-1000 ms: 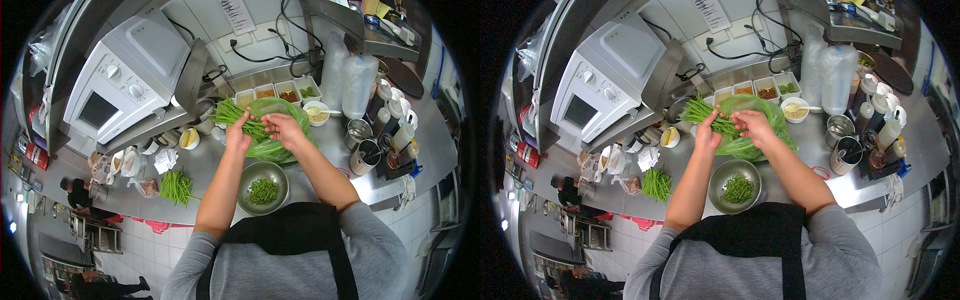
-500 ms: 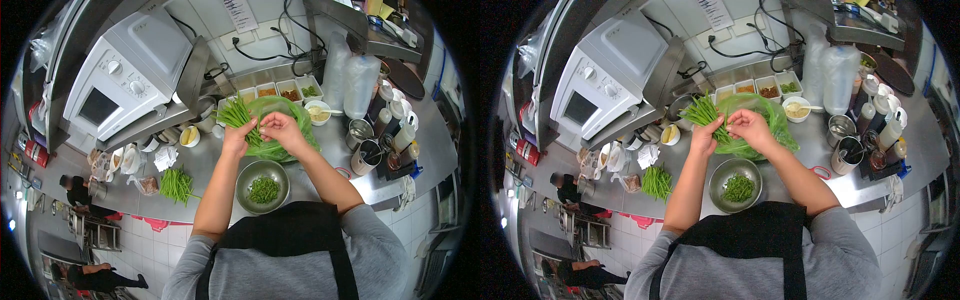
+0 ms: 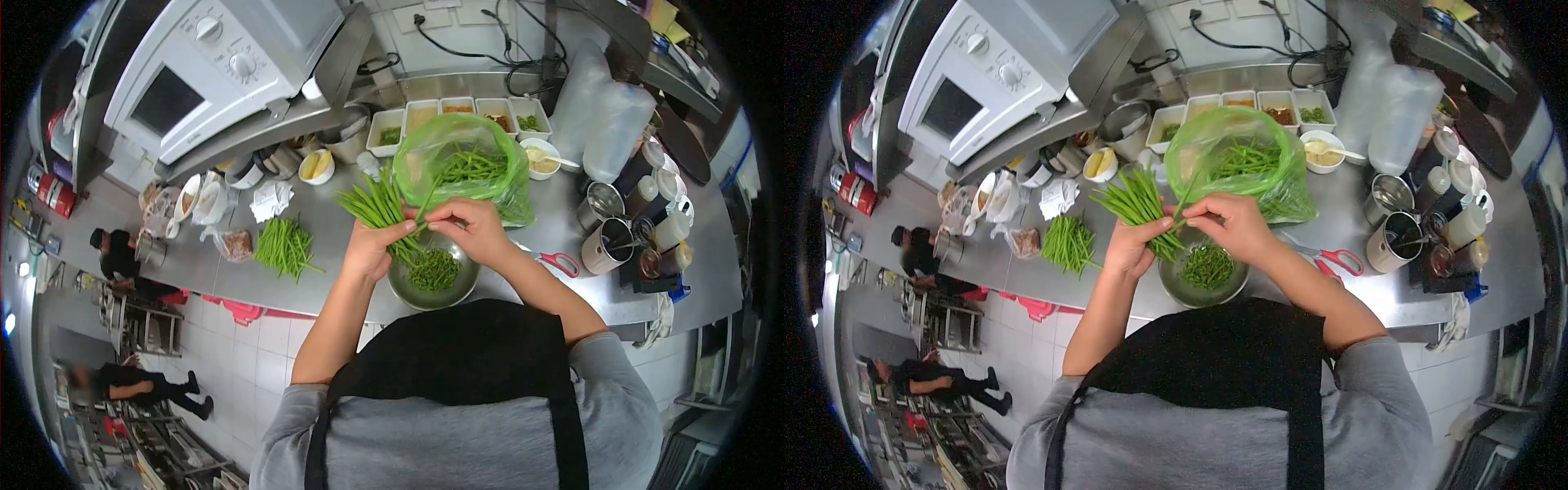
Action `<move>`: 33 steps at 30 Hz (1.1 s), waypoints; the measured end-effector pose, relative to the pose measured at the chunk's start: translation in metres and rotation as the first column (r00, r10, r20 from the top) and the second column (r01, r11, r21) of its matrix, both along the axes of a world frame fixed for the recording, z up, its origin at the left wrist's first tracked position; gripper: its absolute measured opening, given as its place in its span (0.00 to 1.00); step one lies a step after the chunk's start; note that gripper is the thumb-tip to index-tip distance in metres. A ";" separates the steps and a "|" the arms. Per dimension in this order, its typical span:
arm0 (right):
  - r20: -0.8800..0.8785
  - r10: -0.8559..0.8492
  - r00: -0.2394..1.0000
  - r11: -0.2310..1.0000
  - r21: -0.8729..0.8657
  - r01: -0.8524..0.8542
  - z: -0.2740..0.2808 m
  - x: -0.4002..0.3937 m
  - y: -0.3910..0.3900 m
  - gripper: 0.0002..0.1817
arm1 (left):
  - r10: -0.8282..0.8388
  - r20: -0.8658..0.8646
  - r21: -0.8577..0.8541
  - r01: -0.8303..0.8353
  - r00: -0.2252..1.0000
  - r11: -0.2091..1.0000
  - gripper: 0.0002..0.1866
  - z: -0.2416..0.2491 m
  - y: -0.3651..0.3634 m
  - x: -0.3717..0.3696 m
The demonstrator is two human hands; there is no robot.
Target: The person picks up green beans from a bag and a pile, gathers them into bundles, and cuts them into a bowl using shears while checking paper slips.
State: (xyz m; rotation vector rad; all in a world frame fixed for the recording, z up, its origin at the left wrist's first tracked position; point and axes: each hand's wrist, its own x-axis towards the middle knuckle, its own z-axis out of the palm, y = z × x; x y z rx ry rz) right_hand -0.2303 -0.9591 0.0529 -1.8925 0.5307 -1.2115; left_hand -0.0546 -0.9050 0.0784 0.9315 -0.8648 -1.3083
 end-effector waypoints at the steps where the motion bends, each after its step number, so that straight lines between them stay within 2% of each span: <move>1: -0.052 -0.035 0.998 0.990 -0.141 0.028 -0.001 -0.001 0.002 0.06 | -0.002 0.017 0.034 0.002 1.000 0.999 0.17 -0.006 0.006 0.002; 3: -0.128 -0.104 0.986 0.907 -0.419 0.041 -0.005 0.003 0.005 0.06 | 0.008 0.051 0.100 -0.013 0.999 0.995 0.15 -0.021 0.019 0.008; 6: -0.113 -0.119 0.986 0.873 -0.486 0.050 -0.013 0.010 0.016 0.06 | -0.001 0.074 0.097 -0.007 0.997 0.995 0.14 -0.031 0.038 0.007; 9: -0.131 -0.150 0.980 0.864 -0.499 0.065 -0.011 0.012 0.025 0.05 | 0.174 0.077 0.051 -0.178 0.982 0.983 0.12 -0.034 0.046 0.008; 12: -0.078 0.012 0.997 0.997 -0.081 -0.018 -0.025 0.019 0.037 0.03 | 0.220 0.079 0.048 -0.224 0.972 0.973 0.10 -0.034 0.050 0.009; 13: -0.003 0.099 0.995 0.979 0.177 -0.097 -0.030 0.021 0.037 0.03 | 0.218 0.088 0.046 -0.223 0.972 0.974 0.11 -0.035 0.053 0.009; 14: 0.093 0.164 0.982 0.890 0.416 -0.188 -0.035 0.023 0.037 0.03 | 0.218 0.097 0.045 -0.223 0.971 0.974 0.11 -0.036 0.054 0.009; 15: 0.204 0.200 0.958 0.733 0.617 -0.284 -0.034 0.026 0.039 0.02 | 0.217 0.097 0.046 -0.222 0.971 0.974 0.11 -0.037 0.055 0.008; 18: 0.499 0.146 0.854 0.481 0.719 -0.502 -0.021 0.028 0.042 0.04 | 0.213 0.093 0.041 -0.218 0.973 0.975 0.10 -0.038 0.056 0.004; 21: 0.504 0.079 0.860 0.617 0.653 -0.440 -0.019 0.023 0.031 0.08 | 0.201 0.111 0.043 -0.207 0.973 0.977 0.09 -0.035 0.055 0.007; 22: 0.255 0.136 0.957 0.804 0.536 -0.257 -0.021 0.016 0.024 0.08 | 0.190 0.141 0.065 -0.201 0.972 0.978 0.09 -0.030 0.056 0.010; 23: -0.016 0.117 0.993 0.937 0.334 -0.105 -0.025 0.006 0.015 0.08 | 0.179 0.171 0.087 -0.196 0.969 0.977 0.09 -0.026 0.056 0.014; 24: -0.271 0.023 0.962 0.997 0.074 -0.003 -0.026 -0.001 0.010 0.08 | 0.150 0.205 0.075 -0.169 0.967 0.983 0.09 -0.025 0.056 0.018; 27: -0.439 -0.210 0.874 0.926 -0.377 0.033 -0.024 -0.008 0.008 0.07 | 0.068 0.342 0.074 -0.099 0.937 0.992 0.08 -0.022 0.056 0.028; 30: -0.161 -0.336 0.928 0.870 -0.431 0.240 0.006 0.003 0.019 0.06 | 0.007 0.491 0.103 -0.067 0.871 0.992 0.08 -0.008 0.058 0.028; 33: -0.217 -0.291 0.932 0.869 -0.468 0.162 0.010 0.008 0.014 0.07 | -0.026 0.543 0.091 -0.028 0.840 0.996 0.08 0.000 0.059 0.027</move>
